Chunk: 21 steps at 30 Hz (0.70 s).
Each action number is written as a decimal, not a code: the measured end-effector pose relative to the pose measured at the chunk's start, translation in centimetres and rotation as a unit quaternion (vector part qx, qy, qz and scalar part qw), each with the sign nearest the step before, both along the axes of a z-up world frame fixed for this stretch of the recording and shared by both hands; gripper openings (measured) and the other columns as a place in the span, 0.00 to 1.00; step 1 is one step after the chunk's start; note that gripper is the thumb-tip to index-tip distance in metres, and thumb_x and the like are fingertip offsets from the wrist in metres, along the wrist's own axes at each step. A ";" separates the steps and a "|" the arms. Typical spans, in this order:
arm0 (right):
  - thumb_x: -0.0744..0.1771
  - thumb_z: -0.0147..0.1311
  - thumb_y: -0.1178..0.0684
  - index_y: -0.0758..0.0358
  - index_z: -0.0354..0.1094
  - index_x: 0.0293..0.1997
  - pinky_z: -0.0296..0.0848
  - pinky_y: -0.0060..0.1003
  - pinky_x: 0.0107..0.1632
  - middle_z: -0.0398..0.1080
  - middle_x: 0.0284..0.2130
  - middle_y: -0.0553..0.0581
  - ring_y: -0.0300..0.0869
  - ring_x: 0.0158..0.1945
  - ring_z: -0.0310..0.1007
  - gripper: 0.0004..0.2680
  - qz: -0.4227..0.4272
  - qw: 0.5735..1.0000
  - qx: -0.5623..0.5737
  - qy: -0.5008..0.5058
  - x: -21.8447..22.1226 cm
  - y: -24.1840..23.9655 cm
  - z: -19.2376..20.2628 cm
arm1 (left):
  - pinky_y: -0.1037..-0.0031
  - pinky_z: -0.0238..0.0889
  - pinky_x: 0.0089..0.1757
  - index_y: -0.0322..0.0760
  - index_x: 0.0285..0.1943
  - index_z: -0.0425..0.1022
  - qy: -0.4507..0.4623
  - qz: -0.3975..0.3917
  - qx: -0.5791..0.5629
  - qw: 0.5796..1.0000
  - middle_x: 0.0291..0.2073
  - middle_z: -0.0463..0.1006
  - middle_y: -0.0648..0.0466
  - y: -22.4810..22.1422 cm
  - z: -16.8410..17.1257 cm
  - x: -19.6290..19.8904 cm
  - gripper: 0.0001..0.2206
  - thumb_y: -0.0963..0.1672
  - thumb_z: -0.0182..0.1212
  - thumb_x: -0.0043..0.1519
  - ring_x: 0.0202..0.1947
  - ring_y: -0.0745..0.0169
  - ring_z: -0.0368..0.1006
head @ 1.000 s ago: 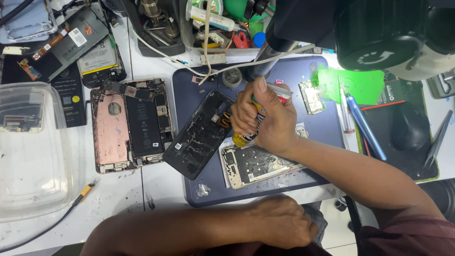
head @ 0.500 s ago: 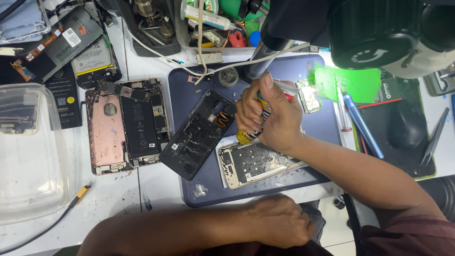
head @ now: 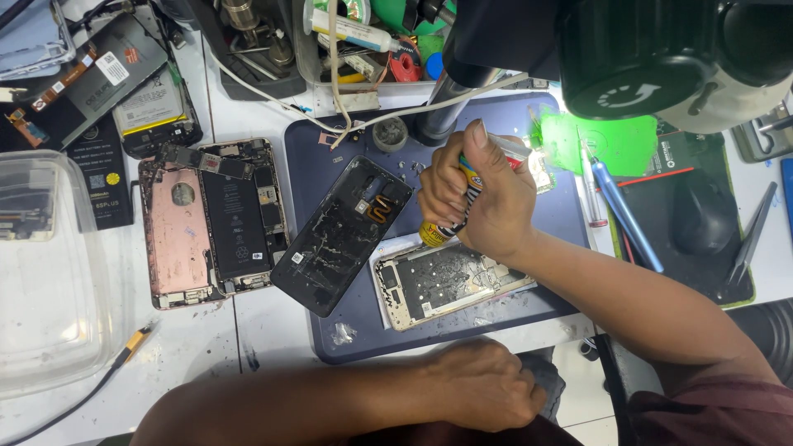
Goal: Applying adhesive to a mobile phone frame and installing a replacement panel
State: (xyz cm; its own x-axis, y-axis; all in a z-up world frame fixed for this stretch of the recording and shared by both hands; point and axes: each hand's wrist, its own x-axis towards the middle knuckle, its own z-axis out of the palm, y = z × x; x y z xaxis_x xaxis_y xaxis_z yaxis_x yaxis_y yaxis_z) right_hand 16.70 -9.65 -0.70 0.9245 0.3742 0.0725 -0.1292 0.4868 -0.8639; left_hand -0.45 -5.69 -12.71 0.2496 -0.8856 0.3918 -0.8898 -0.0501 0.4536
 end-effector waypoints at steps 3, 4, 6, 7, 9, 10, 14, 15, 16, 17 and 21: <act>0.69 0.46 0.38 0.61 0.53 0.20 0.49 0.31 0.19 0.47 0.13 0.52 0.38 0.14 0.44 0.20 -0.010 1.000 -0.002 -0.006 0.0 -0.3 0.2 | 0.56 0.58 0.20 0.37 0.27 0.69 -0.007 0.000 0.004 1.000 0.20 0.75 0.49 -0.4 -0.7 -0.4 0.04 0.38 0.57 0.55 0.19 0.49 0.71; 0.69 0.46 0.38 0.61 0.53 0.21 0.49 0.31 0.19 0.47 0.13 0.52 0.38 0.15 0.44 0.19 -0.006 1.000 -0.001 -0.002 0.0 -0.4 0.1 | 0.55 0.59 0.20 0.37 0.28 0.69 0.004 -0.005 0.016 1.000 0.21 0.76 0.50 -0.5 -0.7 -0.3 0.04 0.39 0.56 0.56 0.20 0.49 0.73; 0.69 0.45 0.38 0.60 0.53 0.21 0.49 0.30 0.19 0.47 0.13 0.52 0.38 0.15 0.44 0.19 -0.002 1.000 0.001 0.002 0.1 -0.8 0.0 | 0.55 0.60 0.21 0.38 0.29 0.70 0.015 -0.010 0.029 0.999 0.22 0.76 0.50 -0.4 -0.4 -0.2 0.04 0.40 0.56 0.57 0.21 0.48 0.74; 0.69 0.45 0.38 0.60 0.53 0.21 0.50 0.30 0.20 0.47 0.13 0.52 0.38 0.15 0.45 0.19 0.004 1.000 0.000 0.003 0.2 -1.0 0.0 | 0.55 0.59 0.20 0.38 0.28 0.70 0.001 -0.002 0.014 1.000 0.21 0.76 0.50 -0.3 -0.3 -0.1 0.04 0.40 0.56 0.57 0.20 0.48 0.73; 0.69 0.45 0.37 0.60 0.52 0.21 0.50 0.30 0.21 0.47 0.13 0.52 0.38 0.16 0.45 0.20 0.009 1.000 -0.002 0.004 0.2 -1.2 -0.1 | 0.56 0.58 0.19 0.38 0.27 0.71 -0.014 0.006 0.000 1.000 0.21 0.76 0.50 0.0 0.1 0.0 0.04 0.39 0.56 0.56 0.20 0.48 0.73; 0.69 0.45 0.38 0.60 0.52 0.20 0.49 0.30 0.20 0.46 0.13 0.52 0.38 0.15 0.45 0.20 -0.001 1.000 0.002 0.008 0.3 -1.3 -0.1 | 0.56 0.58 0.19 0.38 0.28 0.70 -0.014 0.007 -0.001 1.000 0.21 0.76 0.50 0.1 0.4 0.1 0.05 0.39 0.56 0.57 0.20 0.48 0.73; 0.70 0.44 0.40 0.60 0.52 0.21 0.48 0.30 0.19 0.46 0.13 0.52 0.38 0.15 0.44 0.19 -0.013 1.000 0.004 -0.006 0.3 -1.7 0.0 | 0.58 0.57 0.20 0.39 0.27 0.69 -0.021 0.012 -0.002 1.000 0.20 0.75 0.51 -0.3 -0.5 -0.3 0.06 0.39 0.56 0.57 0.19 0.49 0.72; 0.70 0.44 0.40 0.60 0.52 0.21 0.48 0.30 0.19 0.46 0.13 0.52 0.38 0.15 0.44 0.19 -0.013 1.000 0.004 -0.006 0.3 -1.8 0.0 | 0.58 0.57 0.20 0.39 0.27 0.69 -0.021 0.012 -0.002 1.000 0.20 0.75 0.51 -0.3 -0.3 -0.2 0.06 0.39 0.56 0.57 0.19 0.49 0.72; 0.69 0.44 0.40 0.60 0.52 0.21 0.49 0.30 0.19 0.46 0.13 0.51 0.37 0.15 0.44 0.19 -0.016 1.000 0.007 0.000 0.3 -1.9 0.0 | 0.57 0.57 0.19 0.39 0.27 0.69 -0.020 0.011 0.004 1.000 0.21 0.75 0.51 -0.2 -0.1 -0.2 0.05 0.39 0.56 0.57 0.20 0.49 0.72; 0.69 0.45 0.39 0.60 0.52 0.21 0.49 0.29 0.19 0.46 0.13 0.51 0.37 0.15 0.44 0.19 -0.019 1.000 0.011 0.005 0.3 -2.1 -0.1 | 0.56 0.57 0.19 0.38 0.27 0.70 -0.018 0.011 0.010 1.000 0.21 0.76 0.50 -0.2 0.0 -0.1 0.05 0.39 0.56 0.57 0.20 0.49 0.72; 0.69 0.44 0.40 0.60 0.52 0.21 0.49 0.30 0.19 0.45 0.13 0.51 0.37 0.15 0.44 0.19 -0.027 1.000 0.009 -0.004 0.4 -2.5 0.2 | 0.56 0.57 0.18 0.38 0.26 0.69 -0.020 0.003 0.007 1.000 0.21 0.75 0.49 -0.1 0.1 -0.1 0.06 0.38 0.56 0.56 0.18 0.49 0.71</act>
